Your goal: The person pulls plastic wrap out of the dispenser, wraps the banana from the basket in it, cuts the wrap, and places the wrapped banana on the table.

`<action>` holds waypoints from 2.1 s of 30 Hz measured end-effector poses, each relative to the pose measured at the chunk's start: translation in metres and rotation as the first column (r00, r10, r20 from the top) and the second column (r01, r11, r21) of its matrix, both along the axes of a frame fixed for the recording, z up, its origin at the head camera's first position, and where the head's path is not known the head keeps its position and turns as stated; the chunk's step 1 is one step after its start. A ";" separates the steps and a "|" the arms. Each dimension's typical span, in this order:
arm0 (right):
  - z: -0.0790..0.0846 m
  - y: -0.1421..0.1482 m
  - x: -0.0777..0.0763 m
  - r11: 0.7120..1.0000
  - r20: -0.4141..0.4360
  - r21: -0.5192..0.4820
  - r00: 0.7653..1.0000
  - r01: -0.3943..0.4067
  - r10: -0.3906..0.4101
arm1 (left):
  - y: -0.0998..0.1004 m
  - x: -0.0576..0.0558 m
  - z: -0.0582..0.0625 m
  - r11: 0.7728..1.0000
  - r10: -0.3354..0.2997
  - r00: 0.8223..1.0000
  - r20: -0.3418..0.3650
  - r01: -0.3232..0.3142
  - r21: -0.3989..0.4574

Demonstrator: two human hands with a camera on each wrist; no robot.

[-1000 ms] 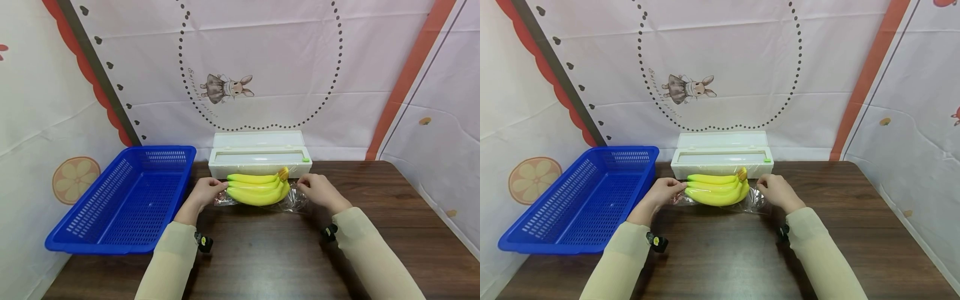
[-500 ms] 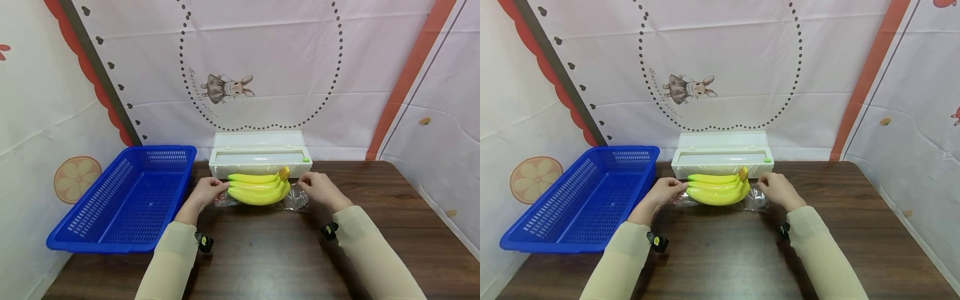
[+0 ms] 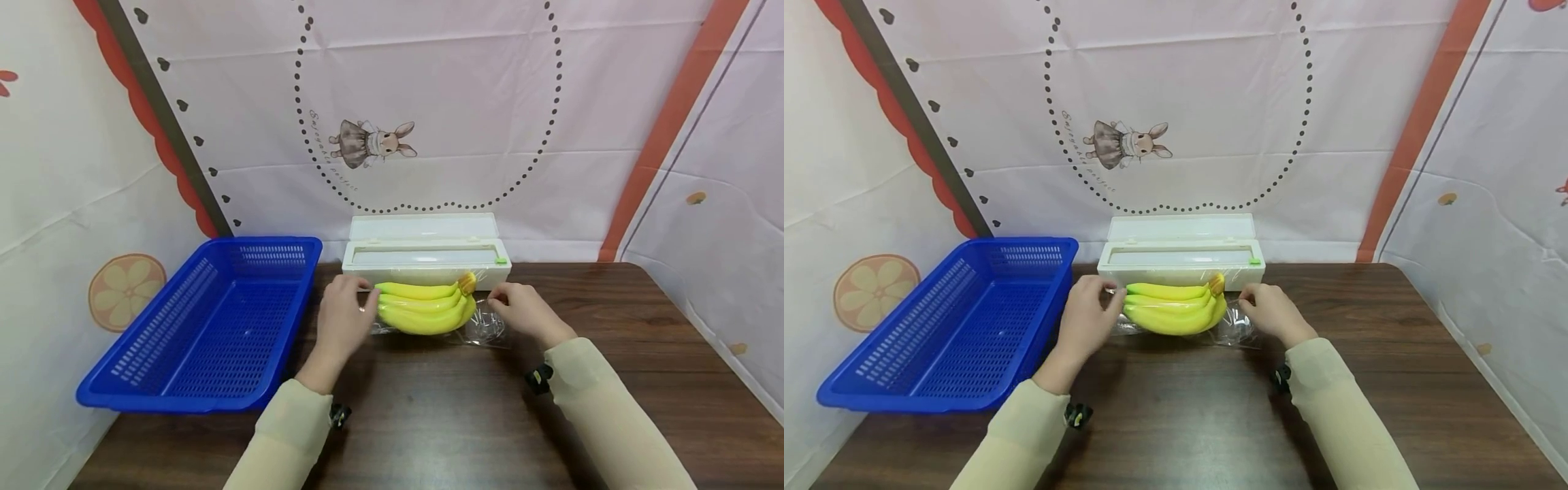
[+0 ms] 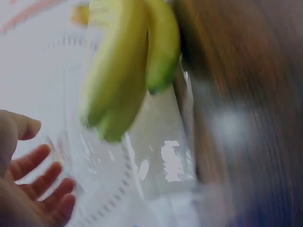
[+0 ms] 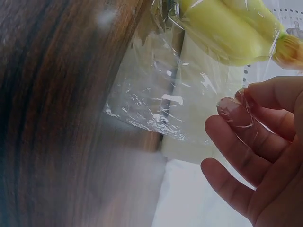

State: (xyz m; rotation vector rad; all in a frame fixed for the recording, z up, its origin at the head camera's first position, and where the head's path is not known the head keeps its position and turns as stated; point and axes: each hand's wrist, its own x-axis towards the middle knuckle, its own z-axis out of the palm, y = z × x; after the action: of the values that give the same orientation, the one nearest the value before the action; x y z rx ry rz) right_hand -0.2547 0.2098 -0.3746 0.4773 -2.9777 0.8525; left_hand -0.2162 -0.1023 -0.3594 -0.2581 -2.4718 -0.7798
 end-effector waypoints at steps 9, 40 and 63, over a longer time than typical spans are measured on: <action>-0.002 0.003 0.001 1.000 0.014 -0.012 1.000 -0.001 0.001 | 0.050 0.035 -0.005 0.805 -0.241 0.964 0.114 0.264 -0.531; -0.006 0.003 0.005 1.000 0.049 -0.026 0.999 0.006 -0.005 | 0.086 0.001 -0.030 0.599 -0.072 0.984 0.165 0.175 -0.782; -0.019 -0.059 0.036 0.917 -0.616 0.309 0.681 -0.254 0.396 | 0.078 -0.009 -0.032 0.580 -0.132 0.981 0.139 0.191 -0.792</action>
State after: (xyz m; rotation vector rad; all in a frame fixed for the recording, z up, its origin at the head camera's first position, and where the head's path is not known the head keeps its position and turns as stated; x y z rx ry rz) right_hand -0.2182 0.1508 -0.3931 1.0889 -2.3179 0.2677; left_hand -0.2256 -0.0240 -0.3912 -0.8042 -2.7274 0.3694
